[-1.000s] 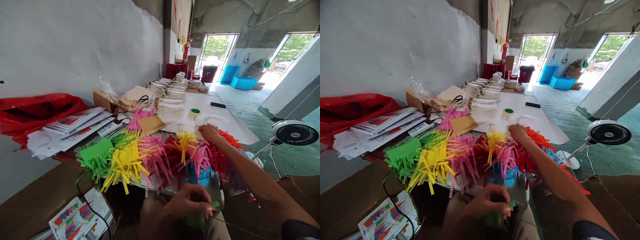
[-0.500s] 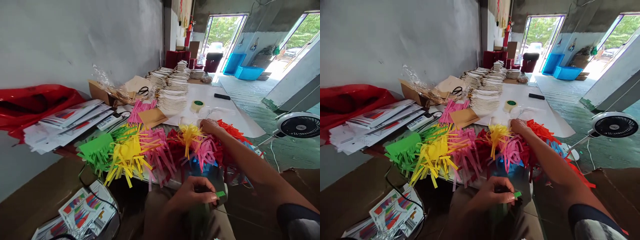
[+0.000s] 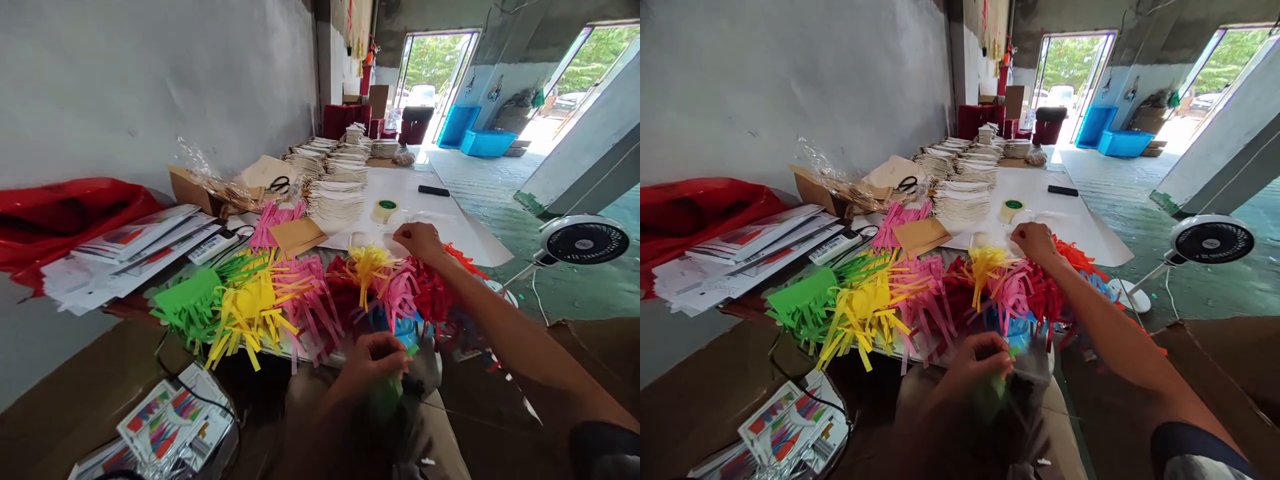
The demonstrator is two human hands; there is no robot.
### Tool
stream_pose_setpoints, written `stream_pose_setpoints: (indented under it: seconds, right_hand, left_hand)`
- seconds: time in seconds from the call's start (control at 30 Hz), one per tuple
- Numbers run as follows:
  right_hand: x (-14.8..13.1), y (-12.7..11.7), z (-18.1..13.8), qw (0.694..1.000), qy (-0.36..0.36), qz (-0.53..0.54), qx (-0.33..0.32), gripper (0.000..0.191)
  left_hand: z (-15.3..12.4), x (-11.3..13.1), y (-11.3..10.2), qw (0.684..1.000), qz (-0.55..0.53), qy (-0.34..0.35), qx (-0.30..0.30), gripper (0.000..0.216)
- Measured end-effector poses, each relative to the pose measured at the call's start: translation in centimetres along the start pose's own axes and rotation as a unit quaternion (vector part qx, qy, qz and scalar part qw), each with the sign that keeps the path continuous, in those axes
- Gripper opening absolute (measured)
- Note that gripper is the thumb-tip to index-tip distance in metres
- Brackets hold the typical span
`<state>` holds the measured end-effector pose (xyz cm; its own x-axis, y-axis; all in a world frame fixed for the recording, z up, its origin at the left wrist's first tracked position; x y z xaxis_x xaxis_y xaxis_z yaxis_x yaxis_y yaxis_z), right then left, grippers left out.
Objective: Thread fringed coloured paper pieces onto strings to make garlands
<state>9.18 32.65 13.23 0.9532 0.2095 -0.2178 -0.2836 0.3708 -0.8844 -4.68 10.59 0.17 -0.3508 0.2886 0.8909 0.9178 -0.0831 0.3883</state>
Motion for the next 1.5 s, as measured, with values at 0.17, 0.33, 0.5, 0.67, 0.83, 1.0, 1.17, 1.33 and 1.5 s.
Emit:
stream_pose_setpoints:
  seconds: [0.17, 0.33, 0.5, 0.67, 0.83, 1.0, 1.17, 1.33, 1.5]
  right_hand:
    - [-1.1, -6.1, -11.2, 0.95, -0.043, 0.298, 0.081, 0.025]
    - [0.2, -8.5, -21.5, 0.894, 0.052, 0.441, 0.063, 0.011]
    - [1.2, -10.0, -25.4, 0.881, 0.104, 0.444, 0.123, 0.005]
    - [1.4, -10.8, -26.8, 0.877, 0.117, 0.447, 0.128, 0.013]
    - [1.6, -11.3, -27.6, 0.882, 0.108, 0.443, 0.116, 0.009]
    - [1.4, -11.3, -28.2, 0.889, 0.099, 0.434, 0.106, 0.012]
    - [1.4, -10.8, -28.5, 0.887, 0.11, 0.442, 0.082, 0.01]
    - [2.1, -10.1, -28.9, 0.856, 0.167, 0.483, 0.084, 0.007]
    - [1.8, -9.6, -29.3, 0.87, 0.153, 0.463, 0.066, 0.017]
  left_hand:
    - [-1.0, 1.8, -0.7, 0.991, 0.029, 0.086, 0.097, 0.042]
    - [-3.1, 3.6, 1.1, 0.978, 0.085, 0.134, 0.138, 0.033]
    - [-5.1, 4.6, 4.3, 0.957, 0.144, 0.218, 0.127, 0.022]
    - [-6.1, 4.8, 5.9, 0.936, 0.18, 0.285, 0.104, 0.013]
    - [-6.7, 5.1, 6.4, 0.928, 0.202, 0.299, 0.091, 0.011]
    - [-7.2, 4.9, 6.7, 0.929, 0.211, 0.291, 0.085, 0.015]
    - [-7.0, 3.8, 6.6, 0.943, 0.183, 0.261, 0.098, 0.018]
    - [-6.4, 2.3, 6.2, 0.955, 0.141, 0.234, 0.118, 0.025]
    - [-6.2, 1.8, 6.7, 0.955, 0.182, 0.227, 0.065, 0.018]
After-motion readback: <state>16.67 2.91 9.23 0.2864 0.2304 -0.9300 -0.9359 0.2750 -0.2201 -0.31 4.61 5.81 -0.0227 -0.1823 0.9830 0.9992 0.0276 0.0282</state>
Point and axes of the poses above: each hand's wrist, its own z-axis towards the middle knuckle, its own y-axis out of the palm, x = y × z, the point moved 5 cm from there along z, towards the middle knuckle, and after that the axes turned 15 degrees about x, right-handed, at the moved point
